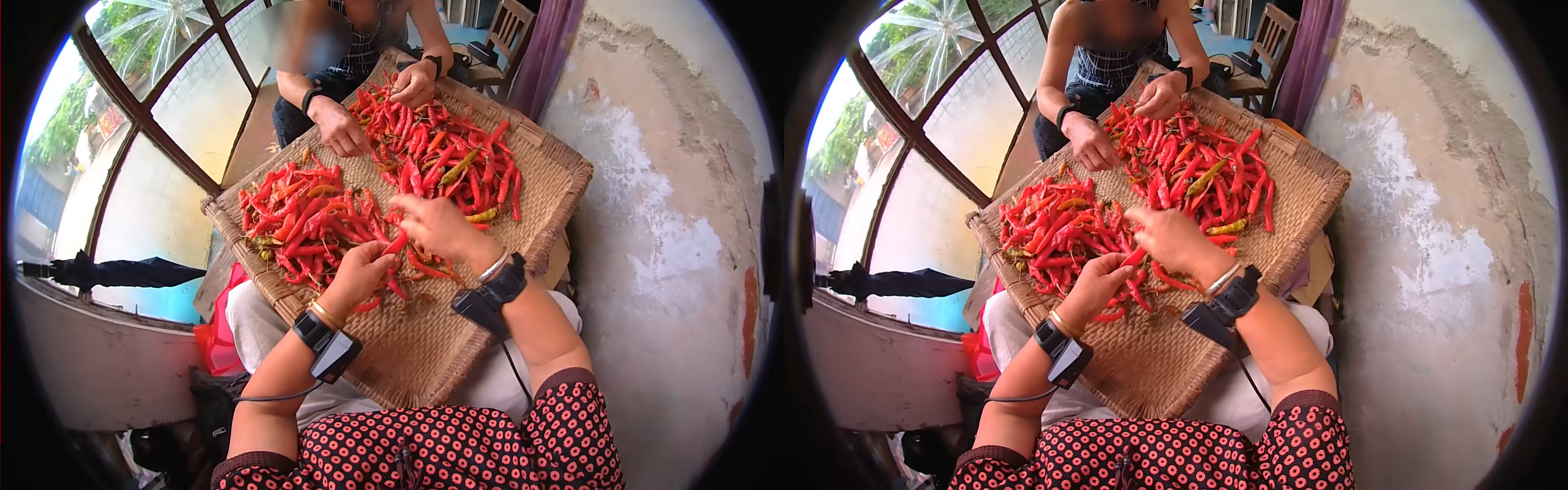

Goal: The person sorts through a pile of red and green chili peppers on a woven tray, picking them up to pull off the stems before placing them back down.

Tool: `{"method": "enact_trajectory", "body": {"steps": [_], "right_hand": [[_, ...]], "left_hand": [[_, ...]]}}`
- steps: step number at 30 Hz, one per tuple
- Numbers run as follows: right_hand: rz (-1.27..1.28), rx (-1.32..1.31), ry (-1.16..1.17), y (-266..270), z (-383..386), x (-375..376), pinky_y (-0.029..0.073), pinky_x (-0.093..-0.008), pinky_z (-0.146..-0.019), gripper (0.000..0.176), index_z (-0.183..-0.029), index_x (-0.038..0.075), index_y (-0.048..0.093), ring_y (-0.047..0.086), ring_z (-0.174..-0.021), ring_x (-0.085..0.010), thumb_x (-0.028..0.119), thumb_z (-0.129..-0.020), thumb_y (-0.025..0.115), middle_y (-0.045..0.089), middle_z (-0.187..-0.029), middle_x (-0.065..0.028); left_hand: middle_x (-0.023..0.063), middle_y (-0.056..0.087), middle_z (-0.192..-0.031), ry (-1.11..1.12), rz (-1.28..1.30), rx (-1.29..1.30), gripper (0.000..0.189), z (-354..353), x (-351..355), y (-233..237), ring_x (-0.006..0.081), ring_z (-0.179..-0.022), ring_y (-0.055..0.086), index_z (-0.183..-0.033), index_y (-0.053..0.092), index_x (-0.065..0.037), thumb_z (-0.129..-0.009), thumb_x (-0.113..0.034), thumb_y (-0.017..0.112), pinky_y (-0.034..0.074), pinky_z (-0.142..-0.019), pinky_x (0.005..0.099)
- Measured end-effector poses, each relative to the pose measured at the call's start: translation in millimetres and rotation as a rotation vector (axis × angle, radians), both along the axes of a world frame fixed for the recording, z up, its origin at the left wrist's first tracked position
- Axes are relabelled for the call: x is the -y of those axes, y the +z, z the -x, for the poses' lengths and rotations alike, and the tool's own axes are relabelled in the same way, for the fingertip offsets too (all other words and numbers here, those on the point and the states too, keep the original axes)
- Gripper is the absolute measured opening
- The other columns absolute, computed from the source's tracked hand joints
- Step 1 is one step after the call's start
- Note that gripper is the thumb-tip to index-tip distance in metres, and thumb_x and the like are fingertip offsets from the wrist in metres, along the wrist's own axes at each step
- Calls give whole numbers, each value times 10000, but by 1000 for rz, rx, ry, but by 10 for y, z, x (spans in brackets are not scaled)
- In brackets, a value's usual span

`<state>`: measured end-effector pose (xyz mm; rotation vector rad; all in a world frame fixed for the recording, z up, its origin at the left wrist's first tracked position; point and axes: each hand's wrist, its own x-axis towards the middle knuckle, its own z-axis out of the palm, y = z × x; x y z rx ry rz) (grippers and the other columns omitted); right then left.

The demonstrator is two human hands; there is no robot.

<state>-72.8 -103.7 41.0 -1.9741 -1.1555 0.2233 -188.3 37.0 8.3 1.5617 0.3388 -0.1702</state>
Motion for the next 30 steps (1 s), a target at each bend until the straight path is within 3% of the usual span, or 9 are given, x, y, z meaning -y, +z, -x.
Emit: {"method": "enact_trajectory", "body": {"steps": [8, 13, 16, 18, 21, 22, 23, 26, 30], "right_hand": [[-741, -1079, -320, -51, -277, 536, 438, -187, -482, 188, -1003, 17, 542, 514, -510, -69, 135, -864, 493, 585, -681, -28], [-825, -1158, -348, -98, -268, 693, 413, -176, -443, 172, -997, 43, 543, 509, -517, -58, 147, -869, 494, 583, -690, -25], [-920, -1192, -446, -158, -315, 756, 413, -180, -442, 179, -1005, 46, 544, 511, -525, -61, 149, -864, 506, 585, -694, -27], [-946, -1187, -454, -155, -346, 783, 409, -182, -449, 188, -1016, 50, 543, 509, -532, -60, 157, -864, 511, 584, -697, -25], [-1010, -1236, -493, -108, -370, 773, 406, -188, -458, 197, -1024, 50, 538, 501, -534, -58, 167, -871, 501, 578, -689, -21], [-1030, -1241, -480, -98, -371, 760, 406, -188, -458, 197, -1024, 50, 538, 501, -534, -58, 167, -871, 501, 578, -689, -21], [-1012, -1242, -478, -91, -364, 757, 407, -191, -458, 190, -1019, 52, 541, 500, -532, -58, 166, -872, 499, 578, -688, -21], [-1007, -1245, -484, -118, -335, 743, 406, -193, -456, 180, -1010, 58, 543, 496, -524, -60, 159, -869, 494, 577, -689, -20], [-975, -1257, -473, -179, -336, 738, 416, -201, -471, 180, -1019, 57, 533, 510, -538, -78, 141, -864, 499, 574, -691, -24]], "left_hand": [[0, 581, -728, 29, 210, -83, 157, -203, -1, 163, 51, -538, 497, -934, 559, -37, -891, -169, 487, 405, -499, 182], [-3, 529, -721, 105, 79, 108, 177, -969, 10, 347, 57, -570, 480, -880, 545, -31, -890, -197, 487, 368, -468, 191], [57, 573, -872, 390, -75, 446, 264, -1631, -243, -85, 158, -789, 538, -1011, 535, 23, -823, -158, 578, 441, -713, 279], [117, 568, -919, 483, -947, 812, 312, -1692, -103, -21, 236, -901, 527, -1015, 529, 21, -758, -125, 628, 411, -823, 331], [164, 599, -873, 206, -621, 528, 241, -1640, 289, -139, 305, -844, 575, -938, 596, -3, -738, -136, 619, 449, -769, 348], [109, 604, -972, 147, -703, 517, 311, -1693, 311, -347, 154, -900, 556, -1040, 565, 26, -789, -150, 617, 433, -805, 275], [184, 602, -894, 210, -606, 569, 274, -1668, 451, -312, 317, -874, 576, -965, 591, -1, -742, -160, 610, 444, -784, 371], [167, 622, -840, 301, -1008, 719, 331, -1781, 467, -453, 300, -796, 599, -1015, 568, 4, -742, -177, 611, 463, -723, 374], [145, 632, -793, 186, -787, 410, 333, -1803, 423, -389, 265, -730, 612, -1001, 574, 8, -741, -196, 621, 473, -677, 349]]}}
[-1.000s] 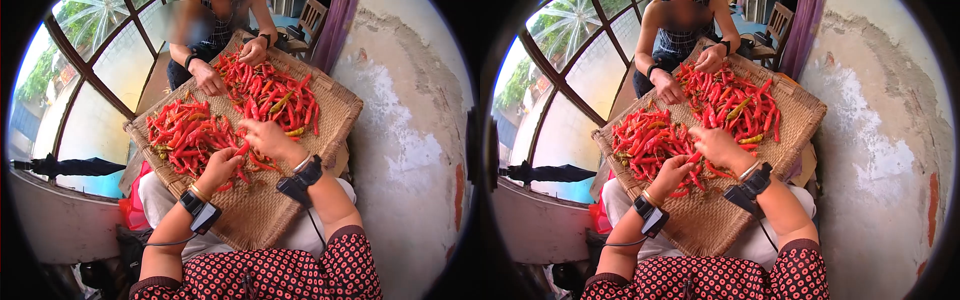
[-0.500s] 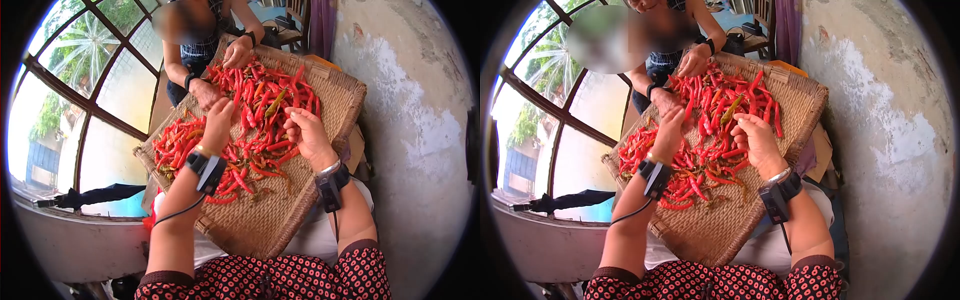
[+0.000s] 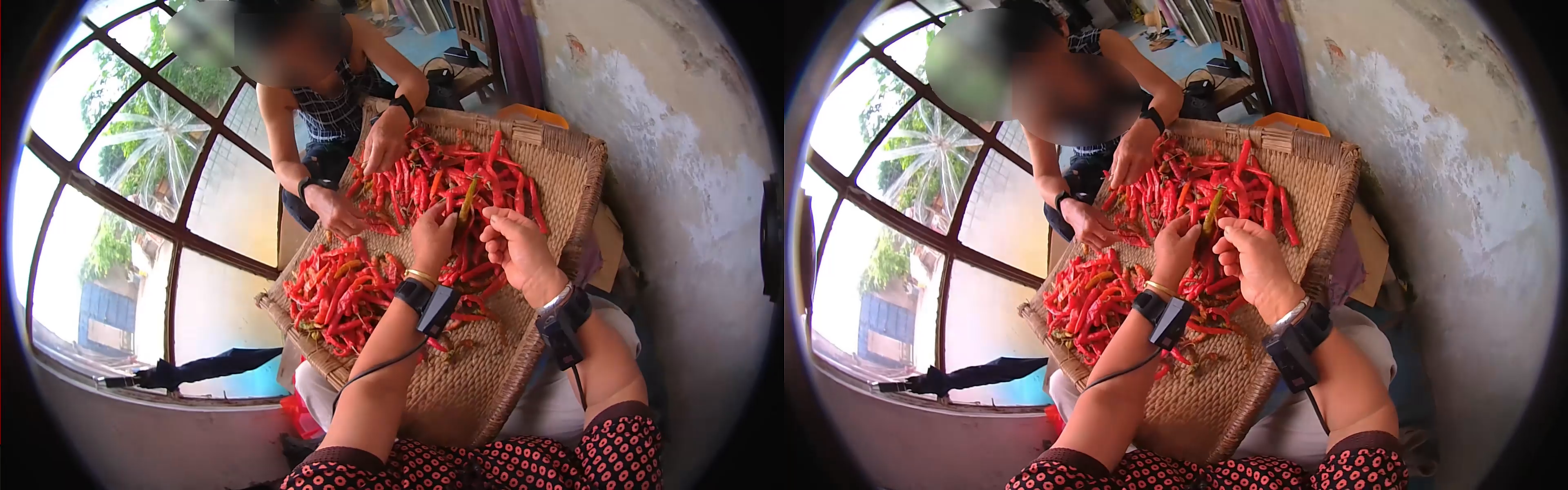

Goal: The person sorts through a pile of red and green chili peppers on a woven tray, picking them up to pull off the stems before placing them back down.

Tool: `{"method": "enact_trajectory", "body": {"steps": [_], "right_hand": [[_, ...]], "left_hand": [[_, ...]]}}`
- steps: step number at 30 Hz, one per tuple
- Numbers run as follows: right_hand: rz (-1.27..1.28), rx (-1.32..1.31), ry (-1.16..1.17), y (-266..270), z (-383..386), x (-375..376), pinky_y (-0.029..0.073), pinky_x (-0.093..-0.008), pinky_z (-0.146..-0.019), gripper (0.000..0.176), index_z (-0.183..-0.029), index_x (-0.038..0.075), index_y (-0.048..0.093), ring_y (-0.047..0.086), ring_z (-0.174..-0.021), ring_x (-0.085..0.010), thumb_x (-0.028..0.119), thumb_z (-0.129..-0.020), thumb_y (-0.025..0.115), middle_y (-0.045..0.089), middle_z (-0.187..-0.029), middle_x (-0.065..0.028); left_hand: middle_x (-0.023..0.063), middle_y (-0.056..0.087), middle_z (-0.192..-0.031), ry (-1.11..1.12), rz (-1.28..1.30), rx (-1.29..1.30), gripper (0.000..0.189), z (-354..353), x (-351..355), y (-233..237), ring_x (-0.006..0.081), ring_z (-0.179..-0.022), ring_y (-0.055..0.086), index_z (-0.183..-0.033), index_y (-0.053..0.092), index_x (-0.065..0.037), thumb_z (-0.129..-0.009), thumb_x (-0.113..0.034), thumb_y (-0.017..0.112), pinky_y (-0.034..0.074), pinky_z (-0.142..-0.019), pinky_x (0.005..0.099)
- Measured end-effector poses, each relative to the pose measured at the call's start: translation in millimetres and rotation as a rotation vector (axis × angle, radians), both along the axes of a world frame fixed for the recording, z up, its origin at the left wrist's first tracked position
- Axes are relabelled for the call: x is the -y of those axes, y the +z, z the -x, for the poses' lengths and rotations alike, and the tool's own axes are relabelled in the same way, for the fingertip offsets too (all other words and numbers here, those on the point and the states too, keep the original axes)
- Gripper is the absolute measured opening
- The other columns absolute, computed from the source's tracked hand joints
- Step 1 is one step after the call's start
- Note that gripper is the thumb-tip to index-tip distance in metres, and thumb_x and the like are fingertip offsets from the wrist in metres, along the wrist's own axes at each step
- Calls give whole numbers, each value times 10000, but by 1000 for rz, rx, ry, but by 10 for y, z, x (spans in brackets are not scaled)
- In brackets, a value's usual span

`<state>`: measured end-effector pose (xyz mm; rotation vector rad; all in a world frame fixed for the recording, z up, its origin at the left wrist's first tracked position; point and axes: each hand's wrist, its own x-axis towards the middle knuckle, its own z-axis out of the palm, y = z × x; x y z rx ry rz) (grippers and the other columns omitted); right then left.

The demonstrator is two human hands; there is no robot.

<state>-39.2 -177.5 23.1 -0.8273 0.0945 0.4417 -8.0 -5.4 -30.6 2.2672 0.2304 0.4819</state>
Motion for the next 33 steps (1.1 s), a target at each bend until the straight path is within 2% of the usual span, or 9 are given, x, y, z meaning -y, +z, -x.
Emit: {"method": "enact_trajectory", "body": {"steps": [4, 6, 12, 18, 22, 27, 28, 31, 33], "right_hand": [[-3, -27, 7, -42, 18, -17, 408, -203, -471, 192, -1027, 56, 524, 513, -560, -75, 150, -862, 502, 573, -712, -22], [7, -33, 8, -24, 22, -20, 405, -203, -471, 198, -1032, 55, 519, 513, -568, -74, 152, -860, 505, 574, -726, -21], [249, 54, 165, 55, 79, -79, 376, -193, -435, 240, -1030, 40, 506, 508, -535, -60, 177, -836, 545, 568, -734, -20], [315, 44, 229, -28, 45, -129, 348, -167, -401, 156, -926, 41, 546, 467, -487, -42, 165, -832, 545, 539, -630, -2], [217, 16, 58, -67, 31, -174, 379, -179, -441, 164, -971, 53, 531, 483, -518, -49, 155, -843, 522, 551, -677, -2], [171, -41, -1, -41, 26, -184, 389, -179, -460, 204, -1029, 56, 508, 494, -545, -49, 149, -847, 508, 558, -735, -5], [157, -36, 9, -43, 28, -189, 390, -178, -461, 205, -1029, 55, 510, 496, -548, -49, 149, -847, 508, 558, -736, -6], [197, -18, 41, -73, 12, -204, 388, -180, -459, 206, -1029, 49, 511, 499, -549, -47, 152, -850, 505, 564, -737, -11], [187, -25, 43, -40, 12, -204, 386, -181, -457, 202, -1023, 46, 512, 500, -546, -47, 153, -852, 502, 567, -733, -14]], "left_hand": [[42, 619, -778, -31, 144, -172, 238, 14, -113, -116, 83, -635, 562, -967, 583, 11, -783, -133, 626, 451, -562, 220], [-4, 598, -756, -185, 577, -93, 149, 30, -201, -190, 55, -612, 536, -933, 586, -11, -808, -93, 592, 421, -525, 192], [-26, 569, -805, -465, 687, -281, 135, 551, -95, 397, 31, -717, 498, -950, 581, 10, -848, -76, 560, 416, -637, 180], [-41, 558, -680, -584, 437, -471, 138, 902, -178, 436, 17, -623, 490, -895, 614, -6, -857, -130, 567, 412, -553, 175], [-21, 560, -611, -389, 593, -509, 202, 810, -342, 487, 36, -501, 469, -803, 615, -37, -880, -206, 534, 367, -461, 170], [-5, 540, -653, -179, 977, -206, 217, 554, -703, 403, 64, -450, 433, -767, 559, -68, -885, -245, 517, 401, -428, 196], [38, 569, -860, -194, 1196, -103, 183, 520, -767, 402, 96, -592, 515, -873, 544, -56, -887, -235, 511, 462, -514, 235], [71, 530, -1005, 64, 1355, 66, 300, 464, -687, 380, 109, -691, 519, -1142, 479, -45, -896, -217, 478, 437, -543, 232], [112, 431, -1243, -13, 810, -126, 441, 513, -818, 125, 192, -1025, 495, -1246, 388, -12, -872, -202, 525, 453, -788, 301]]}}
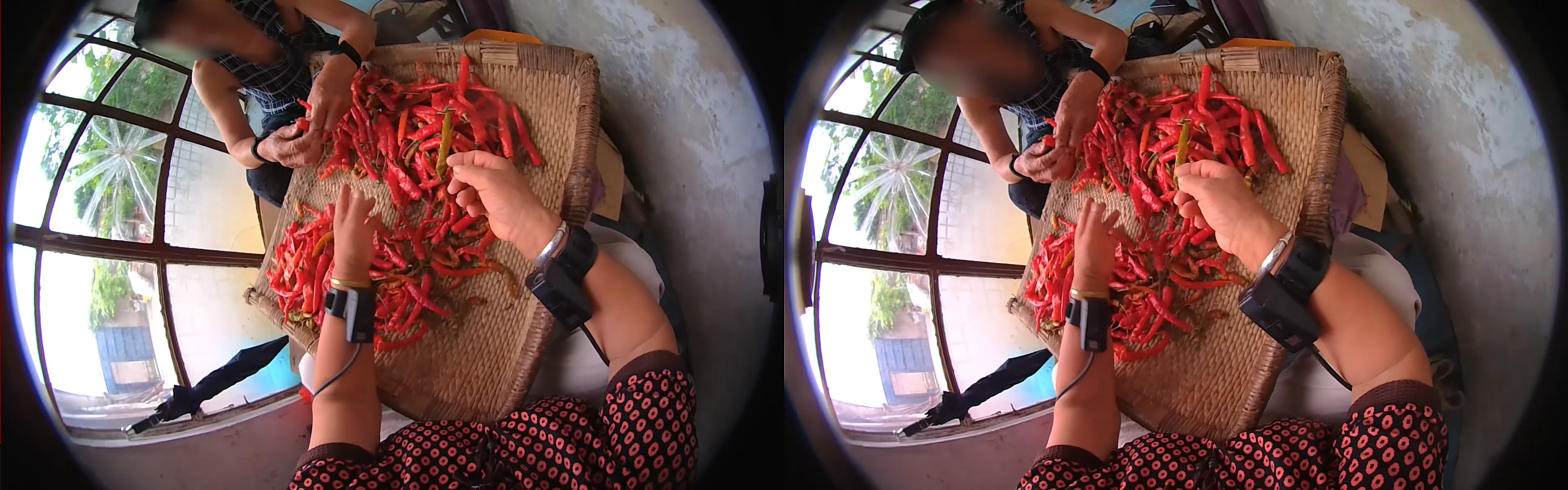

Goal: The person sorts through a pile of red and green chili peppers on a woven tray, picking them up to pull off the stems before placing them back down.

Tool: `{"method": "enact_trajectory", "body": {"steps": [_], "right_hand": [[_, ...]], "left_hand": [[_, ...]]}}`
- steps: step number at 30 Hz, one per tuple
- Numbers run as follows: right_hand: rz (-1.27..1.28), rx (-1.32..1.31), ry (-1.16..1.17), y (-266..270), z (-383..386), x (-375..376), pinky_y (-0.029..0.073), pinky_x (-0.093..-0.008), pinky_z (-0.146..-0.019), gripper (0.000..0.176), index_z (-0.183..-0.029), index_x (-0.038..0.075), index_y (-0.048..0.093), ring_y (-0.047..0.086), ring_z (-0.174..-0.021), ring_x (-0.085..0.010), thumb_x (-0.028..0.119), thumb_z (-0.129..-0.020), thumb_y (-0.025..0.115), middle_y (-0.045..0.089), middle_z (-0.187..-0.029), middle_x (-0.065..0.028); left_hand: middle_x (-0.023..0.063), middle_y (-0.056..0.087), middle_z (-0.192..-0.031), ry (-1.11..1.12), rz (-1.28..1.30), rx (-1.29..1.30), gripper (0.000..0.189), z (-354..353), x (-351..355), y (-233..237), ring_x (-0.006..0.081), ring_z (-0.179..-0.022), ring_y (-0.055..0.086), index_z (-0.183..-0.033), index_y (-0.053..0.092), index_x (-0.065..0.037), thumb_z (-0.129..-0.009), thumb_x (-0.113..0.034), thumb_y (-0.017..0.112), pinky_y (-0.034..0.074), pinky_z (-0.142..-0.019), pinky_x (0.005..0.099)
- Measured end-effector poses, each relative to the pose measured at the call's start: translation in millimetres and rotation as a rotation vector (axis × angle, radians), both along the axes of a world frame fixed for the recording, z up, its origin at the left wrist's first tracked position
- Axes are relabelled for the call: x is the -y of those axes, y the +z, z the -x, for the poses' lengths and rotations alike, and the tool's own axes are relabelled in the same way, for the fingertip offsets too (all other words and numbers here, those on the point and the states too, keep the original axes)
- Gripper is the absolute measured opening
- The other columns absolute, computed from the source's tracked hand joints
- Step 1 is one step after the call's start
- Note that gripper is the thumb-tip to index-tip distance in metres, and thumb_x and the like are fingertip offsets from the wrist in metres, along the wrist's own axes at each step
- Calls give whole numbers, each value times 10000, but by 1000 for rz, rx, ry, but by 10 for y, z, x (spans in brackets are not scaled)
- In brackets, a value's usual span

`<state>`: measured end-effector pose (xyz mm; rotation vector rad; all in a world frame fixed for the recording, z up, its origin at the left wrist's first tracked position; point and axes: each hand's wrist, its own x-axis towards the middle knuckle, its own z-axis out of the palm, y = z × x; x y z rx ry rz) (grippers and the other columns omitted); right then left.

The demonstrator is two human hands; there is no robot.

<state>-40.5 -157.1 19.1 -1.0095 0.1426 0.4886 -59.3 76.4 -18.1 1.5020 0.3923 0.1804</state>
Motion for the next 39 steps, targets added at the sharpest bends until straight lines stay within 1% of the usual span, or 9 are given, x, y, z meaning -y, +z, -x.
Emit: {"method": "enact_trajectory", "body": {"steps": [4, 7, 8, 11, 23, 27, 29, 33, 39], "right_hand": [[-8, 6, 41, -47, 6, -27, 375, -180, -445, 194, -1006, 37, 515, 499, -532, -46, 160, -857, 497, 575, -718, -19], [-41, 18, 94, -74, 7, -39, 367, -173, -433, 182, -985, 36, 523, 499, -524, -45, 163, -856, 503, 571, -703, -16], [-39, 19, 93, -77, 7, -35, 367, -173, -433, 182, -985, 36, 523, 499, -524, -45, 163, -856, 503, 571, -703, -16], [-52, 24, 105, -78, 8, -28, 359, -170, -420, 173, -966, 36, 530, 498, -518, -44, 167, -856, 506, 567, -692, -14], [5, 46, 126, -93, 8, -60, 361, -168, -413, 170, -970, 34, 527, 496, -509, -40, 160, -862, 490, 563, -676, -9], [3, 43, 128, -78, 4, -64, 360, -166, -414, 167, -971, 34, 527, 495, -509, -37, 157, -864, 488, 561, -679, -4], [-1, 40, 125, -74, 1, -62, 360, -166, -414, 166, -972, 34, 527, 494, -508, -37, 156, -865, 488, 561, -679, -3], [0, 48, 134, -72, 8, -73, 357, -165, -415, 164, -966, 38, 532, 489, -503, -35, 159, -862, 492, 561, -678, -2], [4, 55, 144, -70, 12, -81, 355, -166, -414, 154, -942, 39, 546, 488, -500, -36, 159, -858, 497, 564, -672, -10]], "left_hand": [[176, 548, -1082, -243, -892, 114, 387, 16, 109, -218, 276, -1007, 531, -1143, 507, -1, -790, -133, 594, 431, -832, 342], [190, 535, -1098, -332, -1008, 175, 388, 21, 232, -224, 325, -997, 524, -1130, 519, -15, -766, -119, 604, 416, -855, 368], [161, 601, -972, -281, -1146, 287, 352, -1, 181, -318, 202, -887, 594, -1091, 554, -22, -760, -118, 627, 465, -734, 282], [109, 632, -848, -246, -986, -114, 286, -10, 140, -243, 161, -766, 614, -1035, 591, -36, -759, -101, 629, 476, -684, 259], [13, 588, -798, -4, -1, 67, 175, 48, -252, 223, 52, -598, 515, -998, 585, -7, -831, -45, 550, 414, -528, 168], [70, 604, -875, 41, -147, 223, 306, 3, -467, 28, 113, -667, 553, -1125, 521, 4, -825, -55, 540, 447, -592, 213], [113, 607, -862, 190, -1474, 453, 375, -75, -719, -291, 216, -712, 579, -1143, 504, 4, -793, -110, 576, 467, -663, 304], [143, 606, -869, -178, -942, 96, 300, -21, -221, -131, 288, -789, 588, -993, 597, -21, -748, -192, 625, 461, -717, 378], [138, 598, -870, -287, -1424, -89, 303, 51, 196, -139, 321, -775, 585, -928, 623, -50, -727, -275, 640, 467, -659, 389]]}}
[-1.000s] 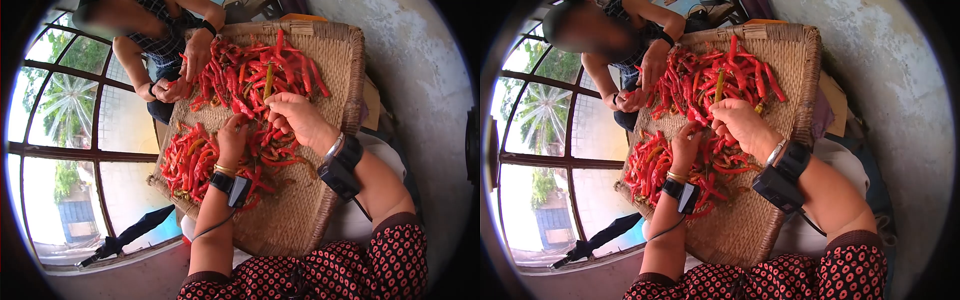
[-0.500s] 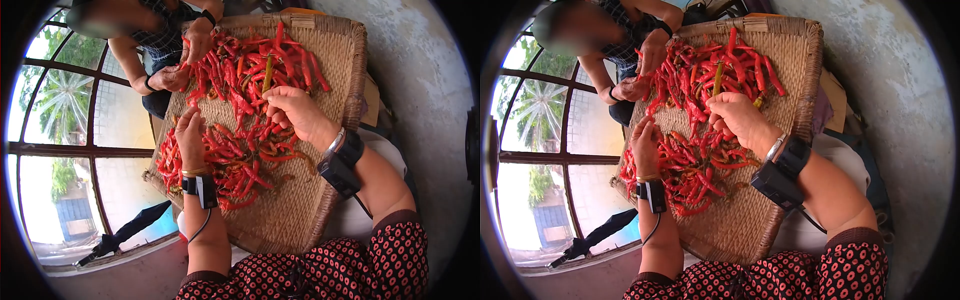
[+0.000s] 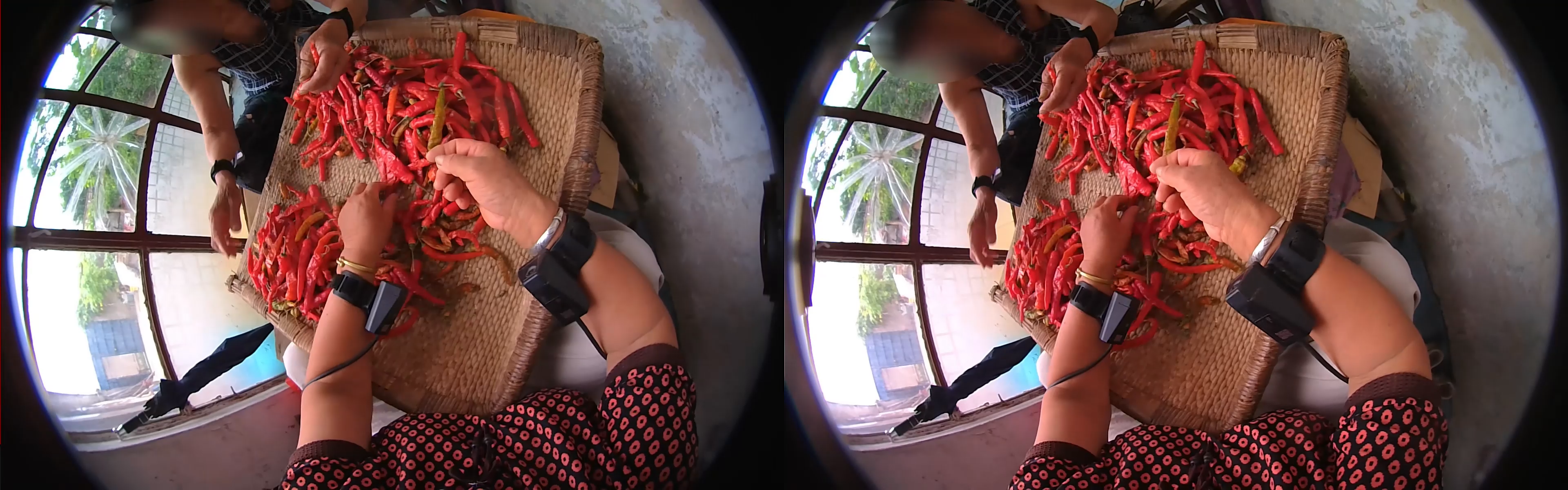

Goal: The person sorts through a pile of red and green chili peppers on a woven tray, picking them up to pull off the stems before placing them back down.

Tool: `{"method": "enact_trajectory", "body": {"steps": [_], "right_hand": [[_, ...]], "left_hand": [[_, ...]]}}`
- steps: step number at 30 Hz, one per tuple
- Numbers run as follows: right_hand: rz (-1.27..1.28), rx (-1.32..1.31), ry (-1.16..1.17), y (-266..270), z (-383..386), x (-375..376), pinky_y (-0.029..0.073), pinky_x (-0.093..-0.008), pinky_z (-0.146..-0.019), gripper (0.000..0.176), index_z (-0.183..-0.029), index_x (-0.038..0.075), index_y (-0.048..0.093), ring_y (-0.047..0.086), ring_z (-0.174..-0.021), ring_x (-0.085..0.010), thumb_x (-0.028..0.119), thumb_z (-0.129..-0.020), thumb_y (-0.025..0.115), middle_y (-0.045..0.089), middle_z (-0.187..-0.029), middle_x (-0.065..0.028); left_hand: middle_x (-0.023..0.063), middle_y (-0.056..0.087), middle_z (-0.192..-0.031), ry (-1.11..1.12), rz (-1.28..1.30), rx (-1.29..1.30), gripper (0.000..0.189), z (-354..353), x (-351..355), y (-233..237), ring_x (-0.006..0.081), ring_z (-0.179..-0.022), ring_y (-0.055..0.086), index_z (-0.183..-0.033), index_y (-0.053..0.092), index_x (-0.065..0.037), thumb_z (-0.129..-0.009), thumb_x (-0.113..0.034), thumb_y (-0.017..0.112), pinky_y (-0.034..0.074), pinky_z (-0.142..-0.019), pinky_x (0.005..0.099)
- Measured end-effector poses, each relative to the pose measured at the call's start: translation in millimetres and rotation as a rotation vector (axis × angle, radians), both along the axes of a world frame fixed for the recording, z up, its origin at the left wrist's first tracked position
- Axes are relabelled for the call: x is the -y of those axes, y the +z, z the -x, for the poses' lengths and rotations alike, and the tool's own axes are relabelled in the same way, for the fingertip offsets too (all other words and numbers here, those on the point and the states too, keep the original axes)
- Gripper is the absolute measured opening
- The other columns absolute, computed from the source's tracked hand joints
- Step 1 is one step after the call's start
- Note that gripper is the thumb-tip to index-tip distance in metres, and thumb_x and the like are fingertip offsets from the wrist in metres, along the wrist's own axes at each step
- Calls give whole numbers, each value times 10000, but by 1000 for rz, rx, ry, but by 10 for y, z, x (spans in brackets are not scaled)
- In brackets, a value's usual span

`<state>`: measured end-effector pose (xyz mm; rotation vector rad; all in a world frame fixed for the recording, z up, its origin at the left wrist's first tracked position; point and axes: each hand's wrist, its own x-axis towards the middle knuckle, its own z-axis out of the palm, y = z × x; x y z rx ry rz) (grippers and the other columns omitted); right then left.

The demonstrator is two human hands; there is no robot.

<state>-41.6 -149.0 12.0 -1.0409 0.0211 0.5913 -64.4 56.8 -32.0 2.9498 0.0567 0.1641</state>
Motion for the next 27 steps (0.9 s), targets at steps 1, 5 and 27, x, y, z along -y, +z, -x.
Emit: {"method": "enact_trajectory", "body": {"steps": [1, 5, 27], "right_hand": [[-1, -1, 0, -2, 1, 2, 356, -166, -413, 152, -938, 39, 548, 489, -500, -37, 158, -858, 497, 565, -671, -13], [-7, -1, 7, -6, -2, 8, 355, -167, -412, 153, -939, 40, 547, 489, -501, -37, 159, -857, 497, 563, -672, -14], [39, 22, 17, -20, -13, -23, 358, -165, -415, 170, -957, 39, 541, 490, -505, -37, 171, -861, 495, 562, -683, -12]], "left_hand": [[132, 614, -841, -7, 53, 3, 262, 7, -11, 18, 320, -752, 590, -897, 636, -53, -738, -260, 619, 471, -646, 384], [117, 625, -682, 32, 338, -9, 204, 46, -108, 128, 231, -609, 608, -816, 649, -23, -763, -211, 591, 470, -585, 316], [74, 569, -923, 257, 1216, 78, 282, 66, -353, 242, 103, -663, 551, -1095, 532, 7, -854, -138, 553, 457, -584, 223]]}}
